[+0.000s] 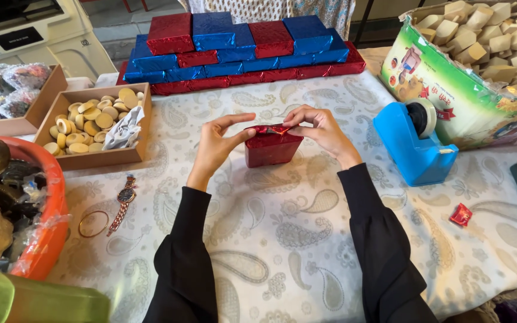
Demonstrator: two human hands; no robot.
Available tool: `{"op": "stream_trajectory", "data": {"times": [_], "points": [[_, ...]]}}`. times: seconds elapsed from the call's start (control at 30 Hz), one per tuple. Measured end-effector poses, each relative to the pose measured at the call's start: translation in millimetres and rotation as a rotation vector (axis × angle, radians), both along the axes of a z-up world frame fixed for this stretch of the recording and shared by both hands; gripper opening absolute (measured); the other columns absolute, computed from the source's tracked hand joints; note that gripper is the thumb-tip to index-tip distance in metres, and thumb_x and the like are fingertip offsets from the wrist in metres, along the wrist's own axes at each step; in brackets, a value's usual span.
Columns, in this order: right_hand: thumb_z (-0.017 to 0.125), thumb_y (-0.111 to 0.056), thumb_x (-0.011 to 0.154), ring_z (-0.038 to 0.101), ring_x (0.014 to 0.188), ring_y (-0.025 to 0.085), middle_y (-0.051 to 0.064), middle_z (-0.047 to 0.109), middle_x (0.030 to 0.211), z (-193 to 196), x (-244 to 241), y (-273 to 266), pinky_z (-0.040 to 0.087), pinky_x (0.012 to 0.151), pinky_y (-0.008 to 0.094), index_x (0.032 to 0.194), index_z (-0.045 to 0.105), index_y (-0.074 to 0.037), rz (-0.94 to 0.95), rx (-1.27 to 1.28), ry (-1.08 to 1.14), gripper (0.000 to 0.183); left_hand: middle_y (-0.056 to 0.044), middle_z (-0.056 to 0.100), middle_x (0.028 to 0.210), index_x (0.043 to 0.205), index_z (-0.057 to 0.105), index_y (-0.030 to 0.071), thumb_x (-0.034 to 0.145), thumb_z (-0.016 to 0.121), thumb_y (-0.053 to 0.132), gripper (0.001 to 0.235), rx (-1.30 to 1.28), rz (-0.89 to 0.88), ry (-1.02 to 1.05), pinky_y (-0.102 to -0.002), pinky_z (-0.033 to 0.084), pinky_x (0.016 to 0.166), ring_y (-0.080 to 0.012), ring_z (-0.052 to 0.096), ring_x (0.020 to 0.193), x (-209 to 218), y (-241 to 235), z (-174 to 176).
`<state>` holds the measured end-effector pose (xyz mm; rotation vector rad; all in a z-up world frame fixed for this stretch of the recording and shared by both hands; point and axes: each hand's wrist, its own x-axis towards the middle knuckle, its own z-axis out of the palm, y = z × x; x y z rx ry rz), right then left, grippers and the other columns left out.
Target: The person is seen wrapping small items using red metallic paper.
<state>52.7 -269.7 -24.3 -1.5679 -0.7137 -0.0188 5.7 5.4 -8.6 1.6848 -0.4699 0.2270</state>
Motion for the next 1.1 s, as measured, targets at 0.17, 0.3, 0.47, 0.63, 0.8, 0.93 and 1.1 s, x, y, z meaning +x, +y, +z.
{"op": "stream_trajectory", "data": {"times": [0.17, 0.3, 0.47, 0.63, 0.8, 0.93, 1.1], "points": [[0.074, 0.006, 0.085, 0.066, 0.107, 0.014, 0.004, 0.071, 0.110, -2, 0, -1, 0.052, 0.094, 0.028, 0.092, 0.075, -0.005, -0.001, -0.003, -0.044, 0.013, -0.004, 0.078, 0.115, 0.106, 0.080, 0.012, 0.080, 0.087, 0.020, 0.028, 0.286, 0.190, -0.353, -0.046, 0.034, 0.114, -0.0200, 0.068, 0.122, -19, -11, 22], [0.074, 0.008, 0.086, 0.066, 0.108, 0.014, 0.005, 0.071, 0.111, 0, -1, -1, 0.051, 0.096, 0.028, 0.093, 0.075, -0.004, 0.001, -0.014, -0.068, 0.014, -0.001, 0.078, 0.108, 0.100, 0.081, 0.013, 0.080, 0.086, 0.023, 0.023, 0.451, 0.283, -0.522, -0.054, 0.018, 0.123, -0.0191, 0.069, 0.109, -20, -15, 17], [0.073, 0.007, 0.086, 0.066, 0.106, 0.013, 0.004, 0.071, 0.110, 2, -5, 0, 0.052, 0.095, 0.028, 0.095, 0.076, -0.005, -0.029, -0.021, -0.036, 0.015, 0.003, 0.077, 0.103, 0.096, 0.079, 0.015, 0.090, 0.081, 0.019, 0.007, 0.486, 0.331, -0.561, -0.051, 0.025, 0.126, -0.0163, 0.070, 0.108, -23, -18, 18], [0.073, 0.008, 0.086, 0.066, 0.106, 0.013, 0.004, 0.070, 0.109, 2, -3, -3, 0.052, 0.094, 0.028, 0.096, 0.075, -0.004, -0.053, -0.026, -0.069, 0.016, 0.000, 0.080, 0.107, 0.102, 0.080, 0.013, 0.086, 0.084, 0.020, 0.019, 0.247, 0.137, -0.292, -0.043, 0.043, 0.113, -0.0161, 0.074, 0.101, -37, -11, 46], [0.071, 0.009, 0.087, 0.066, 0.109, 0.014, 0.004, 0.070, 0.111, -2, -1, -6, 0.052, 0.095, 0.028, 0.097, 0.075, -0.005, -0.024, 0.002, -0.060, 0.017, -0.011, 0.072, 0.122, 0.121, 0.073, 0.006, 0.078, 0.088, 0.019, 0.047, 0.248, 0.122, -0.362, -0.038, 0.050, 0.102, -0.0258, 0.067, 0.117, -40, -5, 46], [0.070, 0.010, 0.087, 0.066, 0.111, 0.014, 0.003, 0.069, 0.115, 1, -2, -2, 0.055, 0.095, 0.029, 0.096, 0.074, -0.006, -0.006, -0.039, -0.092, 0.019, -0.013, 0.071, 0.126, 0.121, 0.074, 0.005, 0.080, 0.085, 0.012, 0.043, 0.326, 0.140, -0.334, -0.037, 0.050, 0.102, -0.0282, 0.066, 0.123, -24, -8, 20], [0.071, 0.008, 0.088, 0.065, 0.116, 0.015, 0.002, 0.067, 0.120, 15, -14, 4, 0.055, 0.099, 0.030, 0.102, 0.075, -0.007, -0.071, -0.066, -0.151, 0.021, -0.008, 0.076, 0.119, 0.113, 0.078, 0.009, 0.088, 0.077, 0.007, 0.025, 0.303, 0.115, -0.285, -0.036, 0.051, 0.108, -0.0228, 0.071, 0.122, -19, -13, 8]]}}
